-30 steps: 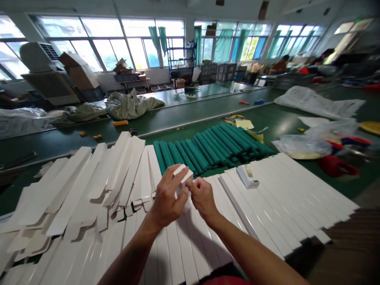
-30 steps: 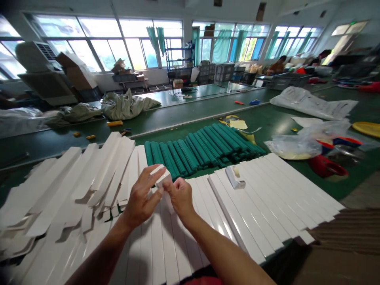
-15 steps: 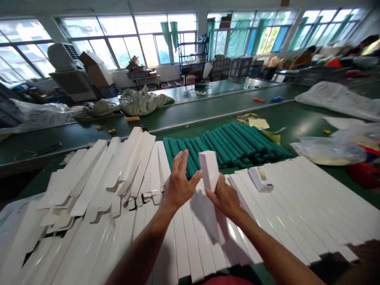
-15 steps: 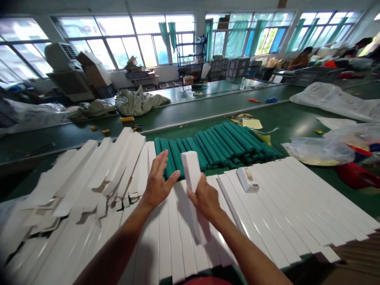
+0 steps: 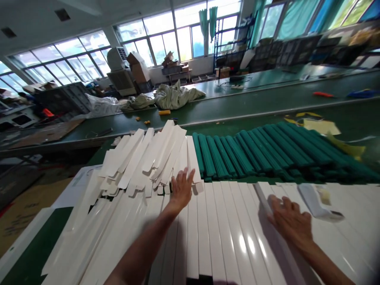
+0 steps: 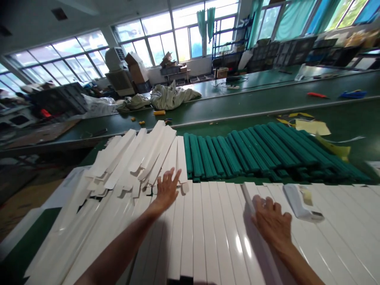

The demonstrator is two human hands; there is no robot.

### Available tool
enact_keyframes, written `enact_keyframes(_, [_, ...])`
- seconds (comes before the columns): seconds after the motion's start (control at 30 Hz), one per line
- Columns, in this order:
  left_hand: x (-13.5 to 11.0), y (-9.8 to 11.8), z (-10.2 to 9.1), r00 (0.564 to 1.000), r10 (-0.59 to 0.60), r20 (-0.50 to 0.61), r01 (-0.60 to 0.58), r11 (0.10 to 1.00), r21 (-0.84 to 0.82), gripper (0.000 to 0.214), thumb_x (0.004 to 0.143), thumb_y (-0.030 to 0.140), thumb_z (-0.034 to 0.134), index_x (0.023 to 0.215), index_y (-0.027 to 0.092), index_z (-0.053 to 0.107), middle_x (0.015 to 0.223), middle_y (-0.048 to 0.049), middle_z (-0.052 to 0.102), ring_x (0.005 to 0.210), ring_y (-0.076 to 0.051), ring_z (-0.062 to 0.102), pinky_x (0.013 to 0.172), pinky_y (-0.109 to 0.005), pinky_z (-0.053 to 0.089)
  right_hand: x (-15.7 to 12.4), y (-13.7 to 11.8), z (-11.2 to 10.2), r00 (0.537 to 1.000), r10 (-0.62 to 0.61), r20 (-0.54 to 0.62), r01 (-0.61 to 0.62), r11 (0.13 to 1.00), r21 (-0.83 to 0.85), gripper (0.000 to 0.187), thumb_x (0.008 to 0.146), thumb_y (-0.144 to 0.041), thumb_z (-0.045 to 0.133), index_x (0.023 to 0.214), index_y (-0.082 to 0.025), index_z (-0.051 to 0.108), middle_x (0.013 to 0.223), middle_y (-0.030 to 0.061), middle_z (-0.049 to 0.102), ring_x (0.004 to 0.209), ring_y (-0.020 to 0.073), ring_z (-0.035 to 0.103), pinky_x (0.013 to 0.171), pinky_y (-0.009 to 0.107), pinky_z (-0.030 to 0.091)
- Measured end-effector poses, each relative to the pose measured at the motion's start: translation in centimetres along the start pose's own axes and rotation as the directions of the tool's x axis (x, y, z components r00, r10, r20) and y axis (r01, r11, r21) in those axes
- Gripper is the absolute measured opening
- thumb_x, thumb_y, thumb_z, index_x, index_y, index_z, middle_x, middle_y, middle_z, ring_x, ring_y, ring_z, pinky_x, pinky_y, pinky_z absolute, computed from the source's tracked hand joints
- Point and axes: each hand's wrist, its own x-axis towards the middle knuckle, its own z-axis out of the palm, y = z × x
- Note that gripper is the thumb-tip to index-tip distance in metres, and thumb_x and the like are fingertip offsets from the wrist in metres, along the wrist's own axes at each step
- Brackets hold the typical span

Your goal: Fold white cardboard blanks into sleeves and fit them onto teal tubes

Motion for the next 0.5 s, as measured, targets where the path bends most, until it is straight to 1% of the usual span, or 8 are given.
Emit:
enact_keyframes(0.07, [0.4,0.2,1.0,0.986,0.166,0.001,-0.166,0.985,0.047,0.08,0.078,0.001,0.055,0.147,0.035,0.031,0.155,-0.009,0.034,0.139,-0.036,0.035,0.108,-0.063,0.028,0.4,0.4,0.6,1.0,-0.001,-0.019,0.001,1.0,0.019,0.051,0.084,-0.032,0.049,0.132,-0.012,0.051,0.136,0.0228,0.044,0.109,0.0379,0.05,0.08,0.057,0.042])
enact_keyframes(0.13, [1.3,0.4,1.8,0.96,0.279,-0.009,-0.278,0.958,0.066,0.074,0.081,0.001,0.051,0.145,0.033,0.034,0.156,-0.0089,0.033,0.141,-0.035,0.033,0.107,-0.065,0.026,0.6,0.6,1.4,0.999,-0.005,-0.038,0.006,1.0,0.015,0.053,0.085,-0.03,0.048,0.134,-0.011,0.049,0.144,0.021,0.039,0.12,0.0395,0.043,0.088,0.064,0.037])
enact_keyframes(0.2, [2.5,0.3,1.9,0.937,0.35,-0.015,-0.349,0.936,0.037,0.061,0.082,0.005,0.053,0.137,0.031,0.045,0.15,-0.008,0.043,0.139,-0.032,0.037,0.109,-0.061,0.027,0.9,0.1,1.9,0.997,-0.006,-0.073,0.008,1.0,0.018,0.053,0.085,-0.029,0.048,0.134,-0.01,0.049,0.146,0.0209,0.038,0.128,0.0417,0.037,0.093,0.07,0.031])
enact_keyframes(0.27, [3.7,0.3,1.2,0.907,0.421,-0.025,-0.421,0.907,0.01,0.047,0.081,0.009,0.058,0.124,0.027,0.056,0.139,-0.0074,0.055,0.132,-0.027,0.047,0.11,-0.054,0.03,1.5,-1.3,1.5,0.993,-0.026,-0.117,0.038,0.995,0.098,0.054,0.086,-0.031,0.05,0.135,-0.009,0.047,0.145,0.0221,0.04,0.13,0.0425,0.035,0.096,0.068,0.033])
enact_keyframes(0.33, [4.9,0.7,-0.7,0.887,0.46,-0.05,-0.46,0.888,-0.007,0.033,0.082,0.018,0.062,0.114,0.022,0.06,0.129,-0.0091,0.061,0.123,-0.026,0.054,0.108,-0.052,0.033,2.6,-3.8,0.1,0.979,-0.107,-0.173,0.151,0.954,0.26,0.061,0.085,-0.035,0.055,0.139,-0.008,0.042,0.141,0.0229,0.044,0.126,0.0398,0.041,0.096,0.059,0.04])
enact_keyframes(0.4, [5.8,1.9,-4.1,0.887,0.444,-0.128,-0.451,0.892,-0.033,0.031,0.083,0.031,0.062,0.11,0.017,0.06,0.123,-0.0132,0.063,0.118,-0.027,0.057,0.104,-0.053,0.036,4.0,-6.7,-2.3,0.938,-0.203,-0.282,0.313,0.848,0.427,0.075,0.082,-0.037,0.061,0.145,-0.009,0.031,0.14,0.022,0.045,0.125,0.0358,0.044,0.098,0.05,0.044])
enact_keyframes(0.43, [6.1,2.8,-6.2,0.889,0.419,-0.186,-0.435,0.899,-0.054,0.037,0.083,0.038,0.062,0.111,0.014,0.059,0.12,-0.0148,0.064,0.116,-0.028,0.057,0.102,-0.051,0.039,4.8,-8.2,-3.7,0.905,-0.236,-0.353,0.393,0.782,0.484,0.084,0.081,-0.039,0.064,0.149,-0.01,0.023,0.142,0.0215,0.042,0.128,0.0347,0.043,0.1,0.048,0.044])
enact_keyframes(0.5, [6.4,5.1,-11.1,0.87,0.271,-0.413,-0.39,0.89,-0.236,0.036,0.076,0.037,0.068,0.103,0.014,0.061,0.104,-0.0123,0.067,0.102,-0.026,0.061,0.091,-0.044,0.047,6.4,-10.7,-6.8,0.833,-0.247,-0.494,0.515,0.671,0.533,0.101,0.078,-0.046,0.067,0.152,-0.01,0.009,0.149,0.0226,0.033,0.134,0.0362,0.036,0.104,0.05,0.041])
